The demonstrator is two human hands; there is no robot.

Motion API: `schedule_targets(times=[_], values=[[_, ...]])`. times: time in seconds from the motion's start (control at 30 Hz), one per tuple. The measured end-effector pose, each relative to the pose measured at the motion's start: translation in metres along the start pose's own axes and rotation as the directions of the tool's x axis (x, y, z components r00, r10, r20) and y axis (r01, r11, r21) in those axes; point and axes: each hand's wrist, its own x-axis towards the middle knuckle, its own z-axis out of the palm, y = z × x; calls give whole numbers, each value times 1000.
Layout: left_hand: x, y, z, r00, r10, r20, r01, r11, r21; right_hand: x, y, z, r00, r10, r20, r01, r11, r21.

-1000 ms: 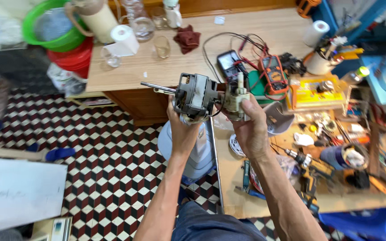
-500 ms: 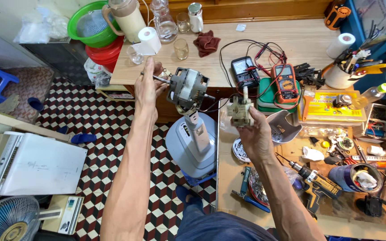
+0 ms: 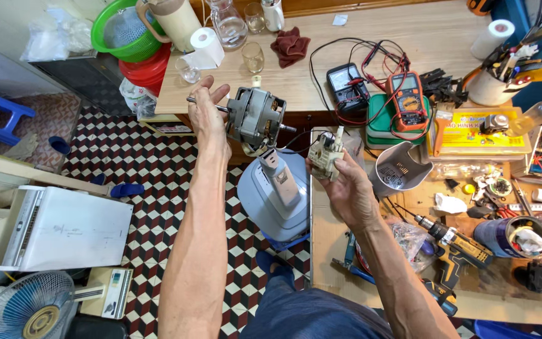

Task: The person uses a cordless drill to remove screws from a small electric motor, then uses a screwdriver to adjust internal components. They attach a plastic housing to the motor shaft and secure it with the drill. The workspace is cluttered with tools and parts.

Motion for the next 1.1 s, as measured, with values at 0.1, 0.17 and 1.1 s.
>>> schedule_targets(times=[0.1, 0.17, 1.1], values=[[1, 3, 1, 996, -78, -37, 77, 997, -29, 2, 1, -2, 996, -67, 56, 67, 998, 8], [6, 4, 0, 991, -123, -51, 123, 992, -5, 6, 2, -6, 996, -86, 36, 86, 996, -2], [28, -1, -1, 971, -240, -12, 240, 965, 108, 24, -15, 16, 994, -112, 5, 99, 853, -513]])
